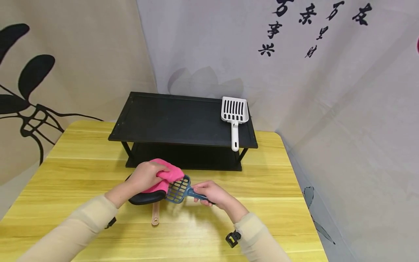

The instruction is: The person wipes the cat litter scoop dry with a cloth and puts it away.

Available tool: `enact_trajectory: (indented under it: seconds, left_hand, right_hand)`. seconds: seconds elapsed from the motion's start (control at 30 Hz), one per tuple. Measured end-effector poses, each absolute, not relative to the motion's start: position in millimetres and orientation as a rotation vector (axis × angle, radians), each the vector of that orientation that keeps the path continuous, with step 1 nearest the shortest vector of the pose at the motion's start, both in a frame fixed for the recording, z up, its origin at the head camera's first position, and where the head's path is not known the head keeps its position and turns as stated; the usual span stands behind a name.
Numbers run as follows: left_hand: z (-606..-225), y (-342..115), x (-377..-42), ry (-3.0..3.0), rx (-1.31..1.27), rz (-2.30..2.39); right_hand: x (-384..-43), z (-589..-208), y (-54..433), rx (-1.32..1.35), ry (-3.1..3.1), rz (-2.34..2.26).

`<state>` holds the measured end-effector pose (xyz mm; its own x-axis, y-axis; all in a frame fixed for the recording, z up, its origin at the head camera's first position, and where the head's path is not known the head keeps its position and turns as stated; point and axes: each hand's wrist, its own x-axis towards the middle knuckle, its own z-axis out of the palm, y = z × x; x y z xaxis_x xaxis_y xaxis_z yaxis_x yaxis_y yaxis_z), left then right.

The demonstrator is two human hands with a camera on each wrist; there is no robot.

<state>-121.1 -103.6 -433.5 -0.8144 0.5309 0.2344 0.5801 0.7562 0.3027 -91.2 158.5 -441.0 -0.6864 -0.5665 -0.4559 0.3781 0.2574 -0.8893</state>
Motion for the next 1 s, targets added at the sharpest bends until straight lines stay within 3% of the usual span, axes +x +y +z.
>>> enact_trajectory:
  seconds: [0.43, 1.0]
  left_hand:
    - [-419, -129, -134, -2.785, -0.684, -0.649]
    - [-427, -138, -127, -2.804, -0.665, -0.722]
  right_hand:
    - [-94, -445, 170, -0.145, 1.928, -1.438]
    - [-95, -445, 175, -0.273, 2.180, -1.318]
